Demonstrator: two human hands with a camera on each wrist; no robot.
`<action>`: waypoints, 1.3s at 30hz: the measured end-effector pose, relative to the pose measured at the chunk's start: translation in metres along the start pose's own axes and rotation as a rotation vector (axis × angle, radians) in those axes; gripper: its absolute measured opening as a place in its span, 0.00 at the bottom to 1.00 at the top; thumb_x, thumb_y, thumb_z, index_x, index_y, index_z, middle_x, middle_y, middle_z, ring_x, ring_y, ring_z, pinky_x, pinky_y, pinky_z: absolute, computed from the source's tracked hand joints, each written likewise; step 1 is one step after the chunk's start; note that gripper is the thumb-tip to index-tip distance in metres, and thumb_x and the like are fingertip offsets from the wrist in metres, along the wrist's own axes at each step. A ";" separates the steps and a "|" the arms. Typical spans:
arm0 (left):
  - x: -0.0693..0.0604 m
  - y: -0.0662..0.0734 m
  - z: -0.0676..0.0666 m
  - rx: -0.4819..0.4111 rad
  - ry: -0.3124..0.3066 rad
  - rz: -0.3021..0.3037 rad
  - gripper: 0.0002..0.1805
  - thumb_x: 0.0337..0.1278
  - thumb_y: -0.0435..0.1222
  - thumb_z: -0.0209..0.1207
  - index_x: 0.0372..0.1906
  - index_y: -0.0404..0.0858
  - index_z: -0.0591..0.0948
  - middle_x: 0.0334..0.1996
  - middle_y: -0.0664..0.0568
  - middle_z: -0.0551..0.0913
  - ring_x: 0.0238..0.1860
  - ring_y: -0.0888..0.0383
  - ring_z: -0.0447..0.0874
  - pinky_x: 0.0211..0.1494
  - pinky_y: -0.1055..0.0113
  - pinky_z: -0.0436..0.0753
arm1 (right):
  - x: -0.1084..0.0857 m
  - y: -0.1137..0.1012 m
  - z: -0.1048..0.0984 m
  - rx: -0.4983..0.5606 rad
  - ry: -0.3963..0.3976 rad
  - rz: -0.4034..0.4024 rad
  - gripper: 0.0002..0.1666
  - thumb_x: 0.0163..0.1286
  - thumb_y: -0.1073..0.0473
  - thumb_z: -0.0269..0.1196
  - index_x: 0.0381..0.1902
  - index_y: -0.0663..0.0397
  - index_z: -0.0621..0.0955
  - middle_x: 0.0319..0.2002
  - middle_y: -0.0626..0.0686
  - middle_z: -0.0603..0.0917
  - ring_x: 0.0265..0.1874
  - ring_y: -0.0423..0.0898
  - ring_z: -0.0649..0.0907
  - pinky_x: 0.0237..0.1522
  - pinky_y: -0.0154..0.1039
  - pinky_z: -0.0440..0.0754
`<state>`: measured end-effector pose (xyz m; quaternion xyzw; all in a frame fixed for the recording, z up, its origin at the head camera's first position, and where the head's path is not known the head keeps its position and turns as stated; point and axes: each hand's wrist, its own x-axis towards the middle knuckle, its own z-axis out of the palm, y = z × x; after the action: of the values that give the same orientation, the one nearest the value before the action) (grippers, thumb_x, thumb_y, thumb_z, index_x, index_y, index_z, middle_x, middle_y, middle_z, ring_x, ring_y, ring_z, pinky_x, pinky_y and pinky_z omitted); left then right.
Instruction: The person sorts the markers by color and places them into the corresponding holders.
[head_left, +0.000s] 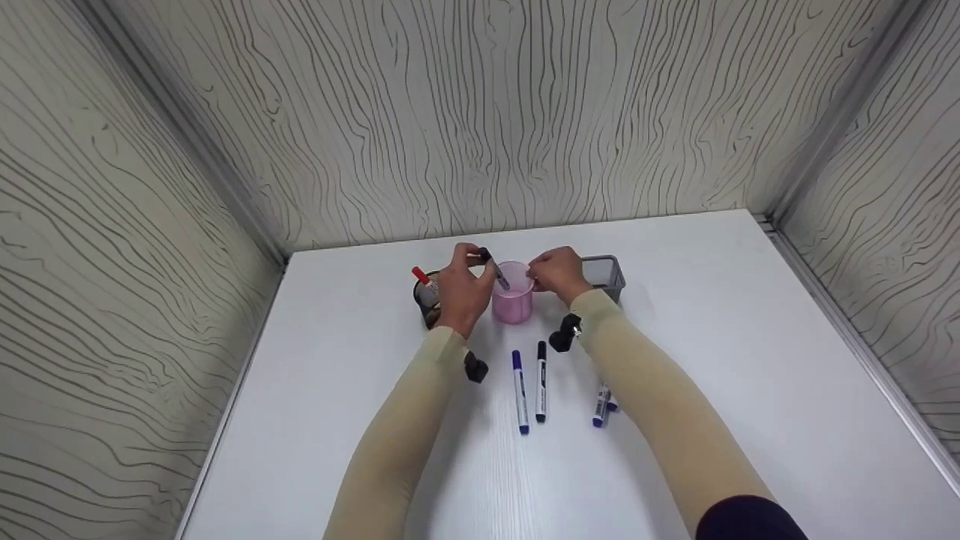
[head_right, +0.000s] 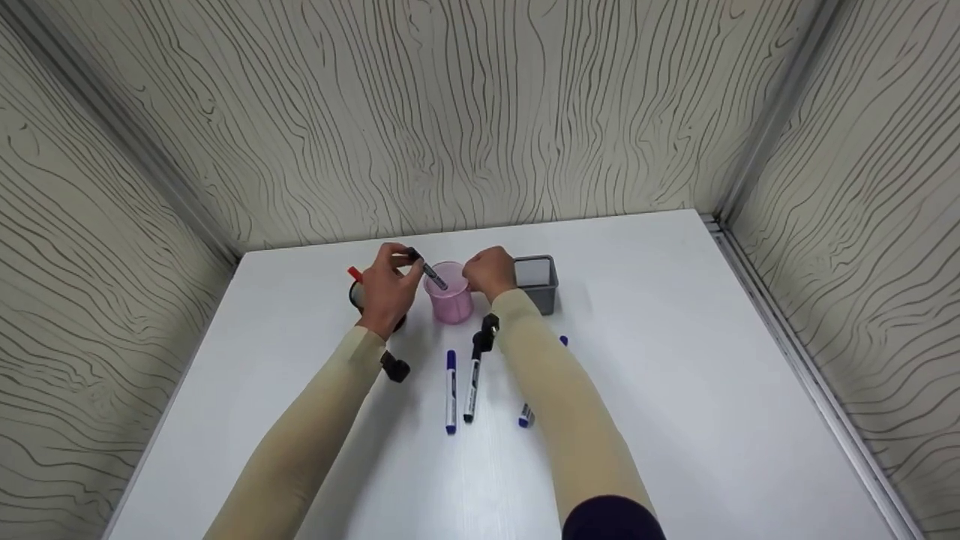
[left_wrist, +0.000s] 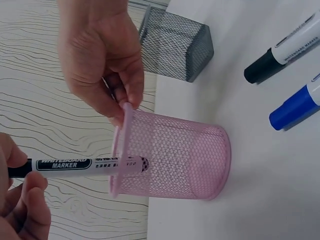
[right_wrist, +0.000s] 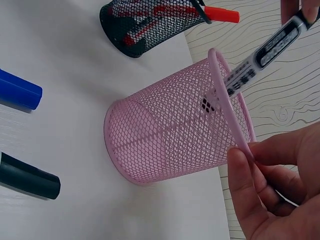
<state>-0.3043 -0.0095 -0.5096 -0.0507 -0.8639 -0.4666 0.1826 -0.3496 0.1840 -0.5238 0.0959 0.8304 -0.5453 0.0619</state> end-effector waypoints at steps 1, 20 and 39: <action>0.001 -0.002 0.002 0.005 -0.009 -0.013 0.12 0.78 0.36 0.67 0.58 0.38 0.83 0.55 0.41 0.98 0.45 0.44 0.97 0.51 0.53 0.88 | 0.000 0.000 0.001 0.002 0.002 0.000 0.20 0.77 0.66 0.66 0.60 0.73 0.91 0.58 0.70 0.94 0.29 0.36 0.90 0.37 0.27 0.92; -0.007 -0.011 0.011 0.024 -0.070 -0.120 0.19 0.82 0.38 0.69 0.68 0.35 0.85 0.64 0.38 0.93 0.69 0.36 0.92 0.74 0.43 0.88 | 0.000 0.003 0.008 0.017 0.005 0.009 0.19 0.75 0.66 0.68 0.58 0.72 0.92 0.57 0.70 0.95 0.24 0.34 0.89 0.35 0.27 0.91; 0.001 -0.063 0.062 0.186 -0.057 -0.083 0.20 0.77 0.38 0.67 0.60 0.26 0.88 0.53 0.32 0.94 0.58 0.38 0.95 0.66 0.46 0.91 | -0.003 0.000 0.002 0.047 0.032 -0.002 0.19 0.72 0.69 0.69 0.58 0.75 0.90 0.42 0.60 0.93 0.21 0.33 0.86 0.31 0.26 0.89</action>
<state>-0.3387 0.0066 -0.5898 -0.0111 -0.9097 -0.3898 0.1425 -0.3464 0.1817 -0.5236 0.1051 0.8185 -0.5630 0.0457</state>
